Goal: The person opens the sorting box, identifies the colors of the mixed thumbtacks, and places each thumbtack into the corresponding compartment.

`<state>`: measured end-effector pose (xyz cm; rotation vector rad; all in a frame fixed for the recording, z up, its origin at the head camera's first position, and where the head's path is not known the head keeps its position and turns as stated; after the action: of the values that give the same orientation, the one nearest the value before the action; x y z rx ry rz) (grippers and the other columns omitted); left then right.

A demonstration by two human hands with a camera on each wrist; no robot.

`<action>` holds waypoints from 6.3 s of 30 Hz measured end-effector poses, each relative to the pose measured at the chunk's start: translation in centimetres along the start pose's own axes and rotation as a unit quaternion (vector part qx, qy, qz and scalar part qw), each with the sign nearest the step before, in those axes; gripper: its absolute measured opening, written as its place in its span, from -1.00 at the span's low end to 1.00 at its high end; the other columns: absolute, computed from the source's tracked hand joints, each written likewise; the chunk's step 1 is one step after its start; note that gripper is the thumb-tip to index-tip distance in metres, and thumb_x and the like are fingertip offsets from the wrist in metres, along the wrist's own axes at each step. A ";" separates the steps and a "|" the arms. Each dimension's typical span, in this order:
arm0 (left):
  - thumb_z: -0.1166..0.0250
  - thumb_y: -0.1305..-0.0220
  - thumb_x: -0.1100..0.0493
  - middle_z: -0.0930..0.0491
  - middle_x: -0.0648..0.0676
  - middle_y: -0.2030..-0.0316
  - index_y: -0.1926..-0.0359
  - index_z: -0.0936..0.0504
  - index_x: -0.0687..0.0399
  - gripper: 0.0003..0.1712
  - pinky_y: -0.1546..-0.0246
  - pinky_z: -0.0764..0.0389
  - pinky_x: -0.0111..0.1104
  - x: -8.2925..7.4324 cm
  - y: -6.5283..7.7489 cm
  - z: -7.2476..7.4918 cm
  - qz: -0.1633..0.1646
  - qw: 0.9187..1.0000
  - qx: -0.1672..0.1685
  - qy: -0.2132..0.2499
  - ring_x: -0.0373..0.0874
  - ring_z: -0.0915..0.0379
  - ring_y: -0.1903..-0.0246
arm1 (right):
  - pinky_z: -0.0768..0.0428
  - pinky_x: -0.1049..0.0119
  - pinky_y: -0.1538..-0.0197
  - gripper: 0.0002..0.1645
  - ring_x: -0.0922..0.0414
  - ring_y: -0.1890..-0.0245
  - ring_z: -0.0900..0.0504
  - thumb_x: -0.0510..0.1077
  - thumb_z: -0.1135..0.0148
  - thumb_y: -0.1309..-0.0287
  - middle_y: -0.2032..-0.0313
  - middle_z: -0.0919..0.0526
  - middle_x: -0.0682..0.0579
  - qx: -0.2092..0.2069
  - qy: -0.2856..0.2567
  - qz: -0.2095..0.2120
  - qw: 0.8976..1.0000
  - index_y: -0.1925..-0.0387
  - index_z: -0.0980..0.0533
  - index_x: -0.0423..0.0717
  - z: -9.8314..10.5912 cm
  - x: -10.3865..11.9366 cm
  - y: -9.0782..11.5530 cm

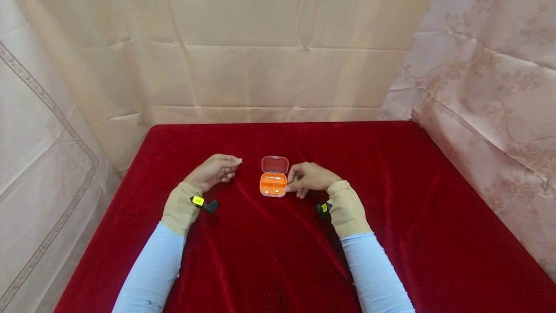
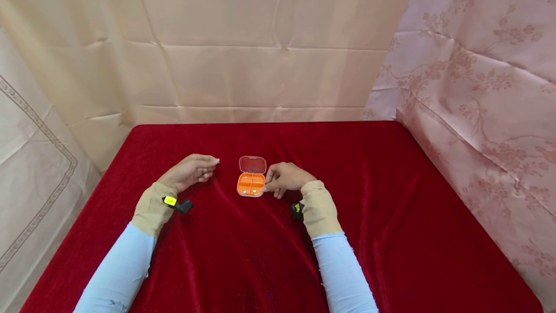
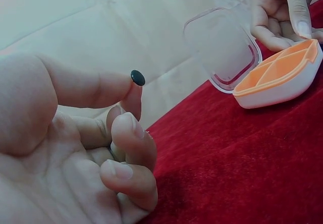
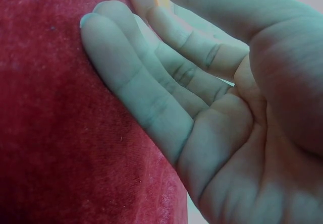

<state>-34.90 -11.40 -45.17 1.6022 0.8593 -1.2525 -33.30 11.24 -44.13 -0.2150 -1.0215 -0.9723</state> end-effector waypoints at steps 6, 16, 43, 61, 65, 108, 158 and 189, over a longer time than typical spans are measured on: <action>-0.25 -0.35 0.15 -0.40 -0.02 0.50 0.03 -0.49 0.48 -0.59 0.53 -0.29 -0.45 -0.1 0.0 -0.4 -0.006 1.000 0.007 -0.010 -0.23 -0.30 0.56 | -0.63 0.15 0.36 -0.63 0.00 0.49 -0.66 -0.09 -0.45 -0.07 0.40 -0.61 -0.12 0.000 -0.007 -0.002 1.000 0.23 -0.50 -0.24 0.0 -0.1 0.0; -0.28 -0.33 0.11 -0.39 -0.01 0.51 -0.05 -0.41 0.59 -0.45 0.54 -0.28 -0.45 0.1 -0.1 -0.9 -0.008 1.000 0.011 -0.016 -0.24 -0.29 0.56 | -0.64 0.16 0.36 -0.63 0.00 0.49 -0.66 -0.09 -0.44 -0.07 0.40 -0.61 -0.12 0.001 -0.007 -0.004 1.000 0.22 -0.49 -0.24 0.0 -0.1 -0.1; -0.21 -0.38 0.19 -0.42 -0.03 0.49 -0.11 -0.41 0.61 -0.49 0.54 -0.27 -0.45 0.1 -0.2 -1.8 -0.009 1.000 0.020 -0.019 -0.25 -0.29 0.57 | -0.63 0.13 0.36 -0.63 -0.01 0.50 -0.66 -0.13 -0.44 -0.07 0.41 -0.60 -0.12 0.004 -0.017 0.007 1.000 0.24 -0.49 -0.28 0.0 0.3 0.1; -0.25 -0.36 0.13 -0.38 -0.01 0.50 -0.11 -0.45 0.58 -0.45 0.51 -0.28 -0.45 0.0 -0.2 -2.5 -0.019 0.998 0.035 -0.044 -0.24 -0.28 0.55 | -0.63 0.15 0.36 -0.63 0.00 0.49 -0.66 -0.12 -0.43 -0.08 0.40 -0.60 -0.12 0.005 -0.016 0.006 1.000 0.23 -0.48 -0.28 0.0 0.3 0.1; -0.26 -0.35 0.11 -0.38 -0.01 0.50 -0.10 -0.45 0.58 -0.44 0.51 -0.29 -0.44 0.0 -0.2 -2.6 -0.020 0.998 0.034 -0.047 -0.23 -0.29 0.54 | -0.63 0.14 0.36 -0.64 -0.01 0.49 -0.66 -0.12 -0.43 -0.08 0.40 -0.60 -0.12 0.006 -0.016 0.005 1.000 0.23 -0.49 -0.27 0.0 0.3 0.2; -0.29 -0.32 0.09 -0.33 0.02 0.57 0.04 -0.55 0.50 -0.53 0.56 -0.24 -0.43 0.3 -0.9 -4.7 -0.035 0.995 0.036 -0.086 -0.23 -0.20 0.60 | -0.63 0.15 0.38 -0.65 -0.02 0.51 -0.66 -0.10 -0.43 -0.08 0.41 -0.62 -0.15 0.002 0.002 0.012 1.000 0.25 -0.50 -0.25 0.1 0.0 -0.2; -0.37 -0.23 0.03 -0.25 -0.04 0.69 0.15 -0.72 0.18 -0.68 0.60 -0.21 -0.44 0.1 -1.0 -5.5 -0.051 0.987 -0.034 -0.146 -0.23 -0.12 0.68 | -0.63 0.19 0.36 -0.69 0.01 0.48 -0.68 -0.05 -0.39 -0.14 0.41 -0.63 -0.12 0.001 0.017 0.001 1.000 0.25 -0.52 -0.20 0.1 0.0 -0.3; -0.39 -0.21 0.08 -0.49 -0.01 0.47 0.21 -0.75 0.08 -0.80 0.63 -0.22 -0.45 0.7 -1.1 -5.5 -0.041 0.975 -0.066 -0.208 -0.23 -0.16 0.65 | -0.64 0.18 0.35 -0.70 0.00 0.48 -0.67 -0.06 -0.38 -0.15 0.40 -0.62 -0.13 -0.002 0.008 -0.003 1.000 0.25 -0.52 -0.19 0.1 -0.1 -0.2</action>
<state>-33.83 -5.89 -45.66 1.1506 0.7269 -1.4877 -33.49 11.23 -44.17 -0.2061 -1.0061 -0.9807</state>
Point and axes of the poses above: each hand's wrist, its own y-axis away from the middle knuckle, its own z-axis out of the back of the hand, x = y × z, the point moved 10 cm from there along -y, towards the middle knuckle
